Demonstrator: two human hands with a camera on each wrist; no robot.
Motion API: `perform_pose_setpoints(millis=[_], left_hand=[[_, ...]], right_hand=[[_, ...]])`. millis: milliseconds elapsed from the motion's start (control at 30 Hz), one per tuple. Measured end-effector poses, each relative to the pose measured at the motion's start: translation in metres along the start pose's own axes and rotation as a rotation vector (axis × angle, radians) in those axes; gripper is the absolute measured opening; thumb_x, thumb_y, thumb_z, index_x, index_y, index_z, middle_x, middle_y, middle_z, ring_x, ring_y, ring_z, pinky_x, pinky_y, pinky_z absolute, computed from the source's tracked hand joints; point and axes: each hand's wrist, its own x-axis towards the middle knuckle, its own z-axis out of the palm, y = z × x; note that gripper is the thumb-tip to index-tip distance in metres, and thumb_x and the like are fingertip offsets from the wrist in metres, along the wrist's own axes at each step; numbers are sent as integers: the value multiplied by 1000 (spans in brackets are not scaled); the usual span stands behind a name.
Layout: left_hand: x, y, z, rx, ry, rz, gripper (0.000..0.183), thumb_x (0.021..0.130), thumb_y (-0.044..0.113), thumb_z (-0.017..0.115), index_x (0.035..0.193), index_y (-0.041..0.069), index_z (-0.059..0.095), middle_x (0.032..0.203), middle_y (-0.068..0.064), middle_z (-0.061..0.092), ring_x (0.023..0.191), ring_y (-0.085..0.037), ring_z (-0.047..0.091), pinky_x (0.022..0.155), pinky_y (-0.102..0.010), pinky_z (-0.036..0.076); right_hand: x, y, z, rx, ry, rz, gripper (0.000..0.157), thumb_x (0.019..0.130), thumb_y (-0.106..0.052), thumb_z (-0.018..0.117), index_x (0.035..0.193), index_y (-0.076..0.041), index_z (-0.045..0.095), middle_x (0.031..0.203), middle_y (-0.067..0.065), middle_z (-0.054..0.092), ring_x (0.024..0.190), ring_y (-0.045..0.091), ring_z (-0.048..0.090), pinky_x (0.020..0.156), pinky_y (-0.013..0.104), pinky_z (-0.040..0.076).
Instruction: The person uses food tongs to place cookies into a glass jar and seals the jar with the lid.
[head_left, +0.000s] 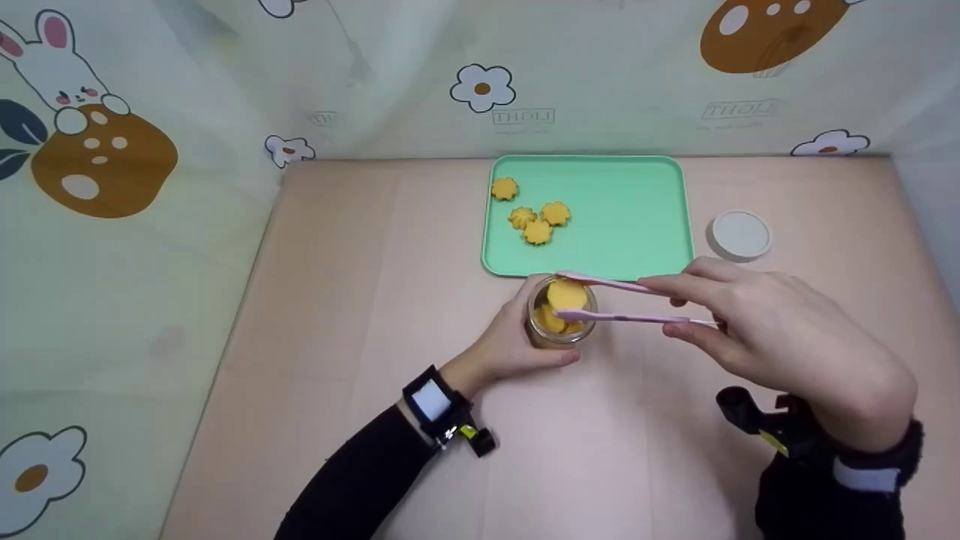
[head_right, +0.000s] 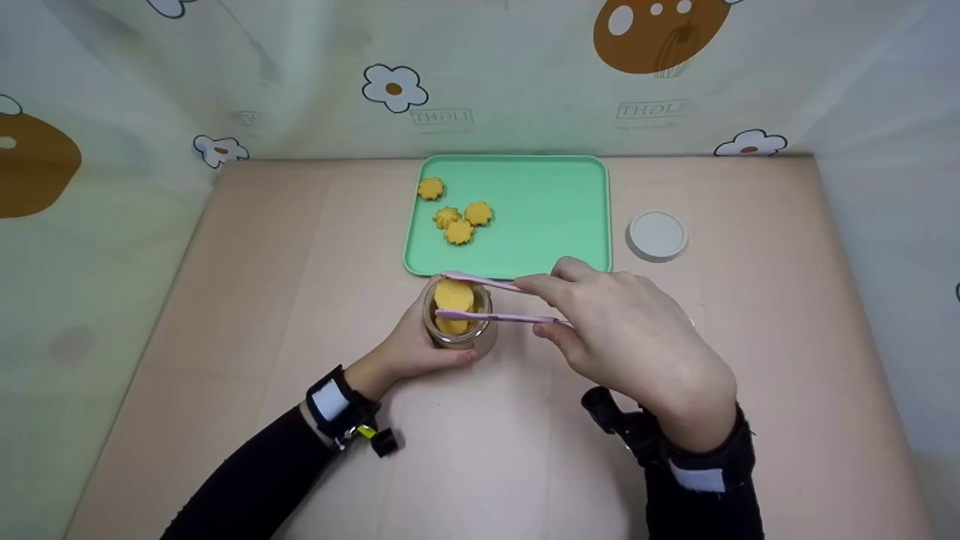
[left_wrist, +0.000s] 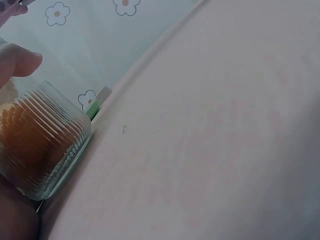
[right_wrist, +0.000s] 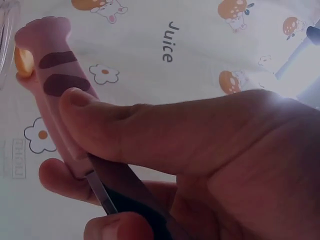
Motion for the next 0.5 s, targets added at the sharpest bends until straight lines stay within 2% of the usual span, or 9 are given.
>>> perform_pose_setpoints(millis=[233,500], left_hand=[[1,0,0,-28,-1,14,94,79,21,99,156,20,45,150,6,61,141,-17,57,124,-40,44],[1,-1,0,-12,0,18,94,79,23,98,157,19,45,150,5,61,141,-17,56,125,-41,43]], right_hand=[[4,-5,2,18,-89,43,47,98,-20,84,144,-24,72,111,-8,70,79,7,57,67,37,54],[6,-7,4,8,-113,64,47,99,-21,84,144,-24,72,106,-9,67,74,6,55,64,36,53]])
